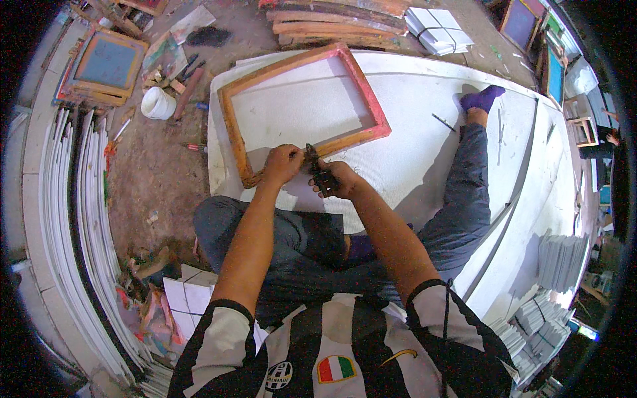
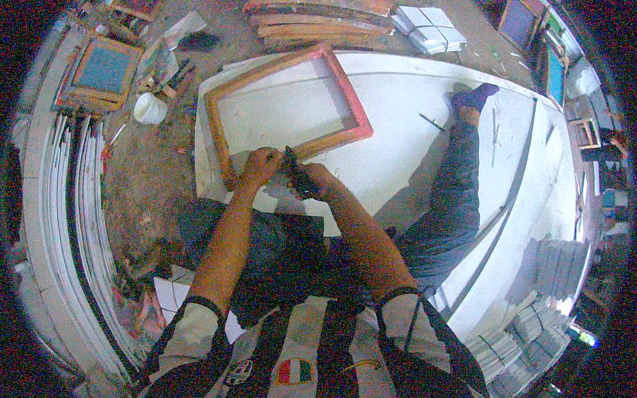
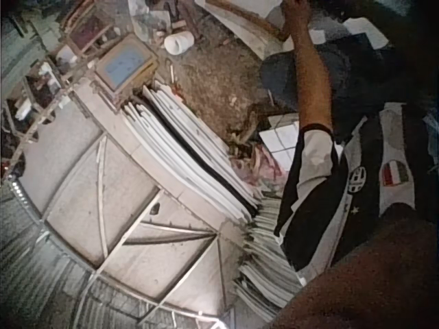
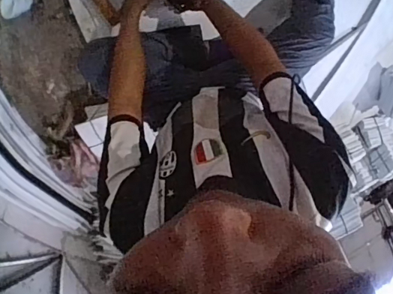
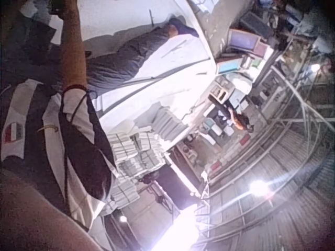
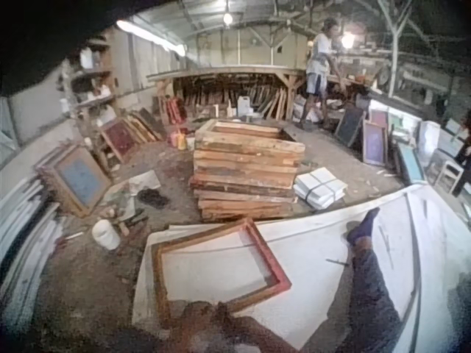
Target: The person sits on the floor and uses pliers to trim the edges of a wooden frame that has a white mesh screen attached. The person holds the frame steady with one hand while using the pliers to cut or remove material along the frame's perimeter.
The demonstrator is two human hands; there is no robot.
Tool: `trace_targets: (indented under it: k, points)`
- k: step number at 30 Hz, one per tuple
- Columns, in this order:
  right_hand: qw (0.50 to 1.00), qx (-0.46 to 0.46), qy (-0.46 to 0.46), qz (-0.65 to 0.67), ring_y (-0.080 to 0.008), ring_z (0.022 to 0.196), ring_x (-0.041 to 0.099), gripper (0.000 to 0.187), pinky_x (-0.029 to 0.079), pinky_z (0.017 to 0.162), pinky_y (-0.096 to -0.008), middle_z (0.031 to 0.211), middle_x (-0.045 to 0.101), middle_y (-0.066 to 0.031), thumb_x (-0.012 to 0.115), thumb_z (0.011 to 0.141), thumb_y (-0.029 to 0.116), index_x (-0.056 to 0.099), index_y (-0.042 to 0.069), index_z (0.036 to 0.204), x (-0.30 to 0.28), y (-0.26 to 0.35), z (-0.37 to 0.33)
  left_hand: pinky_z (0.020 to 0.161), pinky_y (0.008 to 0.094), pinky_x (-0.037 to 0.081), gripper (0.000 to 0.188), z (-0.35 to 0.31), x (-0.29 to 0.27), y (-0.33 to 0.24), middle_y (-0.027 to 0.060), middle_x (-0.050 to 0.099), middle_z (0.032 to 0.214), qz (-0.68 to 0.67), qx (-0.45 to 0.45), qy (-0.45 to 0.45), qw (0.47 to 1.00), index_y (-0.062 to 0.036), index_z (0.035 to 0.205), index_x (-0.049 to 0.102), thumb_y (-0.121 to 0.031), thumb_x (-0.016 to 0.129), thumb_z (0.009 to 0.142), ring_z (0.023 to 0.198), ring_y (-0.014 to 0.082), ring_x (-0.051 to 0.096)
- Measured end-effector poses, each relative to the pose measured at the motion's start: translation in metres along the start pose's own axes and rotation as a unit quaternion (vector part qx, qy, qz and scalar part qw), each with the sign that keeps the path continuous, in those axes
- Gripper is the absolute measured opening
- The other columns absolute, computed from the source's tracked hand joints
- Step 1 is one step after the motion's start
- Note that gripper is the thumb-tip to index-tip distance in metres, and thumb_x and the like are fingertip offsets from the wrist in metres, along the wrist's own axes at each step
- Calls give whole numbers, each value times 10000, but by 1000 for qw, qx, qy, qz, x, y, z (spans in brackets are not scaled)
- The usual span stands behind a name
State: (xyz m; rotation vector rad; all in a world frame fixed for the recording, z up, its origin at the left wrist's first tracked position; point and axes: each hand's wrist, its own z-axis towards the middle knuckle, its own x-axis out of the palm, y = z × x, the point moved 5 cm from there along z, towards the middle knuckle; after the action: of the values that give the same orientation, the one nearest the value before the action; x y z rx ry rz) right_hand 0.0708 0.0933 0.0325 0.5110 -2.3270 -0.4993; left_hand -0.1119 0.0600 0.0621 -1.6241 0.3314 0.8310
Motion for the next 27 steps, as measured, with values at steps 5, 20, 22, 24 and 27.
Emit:
trace_targets:
  k: [5,20,22,24,27]
  points:
    - [940,-78,-169,-286,-293,625,656,473,528,598,-495,793,685,-148,522,1012,463,658,18,927,0,12,-8,906,443,525,325,-5,-12,-31,166,704,1044,45,6,91,995,-60,1015,731,-247,790,756,1008,367,658]
    - [762,-211,-292,-538,-448,798,672,526,533,734,-505,824,684,-253,516,976,495,616,-20,1011,15,12,-24,923,458,510,319,-6,7,-16,145,687,1059,119,-7,106,987,-73,1065,722,-175,789,770,1044,361,630]
    - [831,-203,-251,-452,-377,753,674,527,532,691,-451,811,685,-201,555,974,502,641,-17,1007,6,8,-19,920,461,510,306,-12,2,-26,150,685,1059,118,10,70,990,-68,1058,724,-174,784,778,1043,359,629]
    - [918,-179,-202,-292,-278,737,682,469,534,655,-395,842,697,-133,580,993,453,657,-9,1021,-6,-3,-15,918,464,510,301,-11,4,-31,153,684,1058,118,19,58,991,-65,1056,724,-175,781,781,1041,360,629]
    - [969,-163,-107,-151,-192,762,678,410,550,658,-348,960,697,-84,592,1013,385,640,-7,1122,12,0,-28,918,467,509,310,-11,1,-19,153,684,1054,123,23,50,991,-61,1062,724,-182,783,782,1041,361,627]
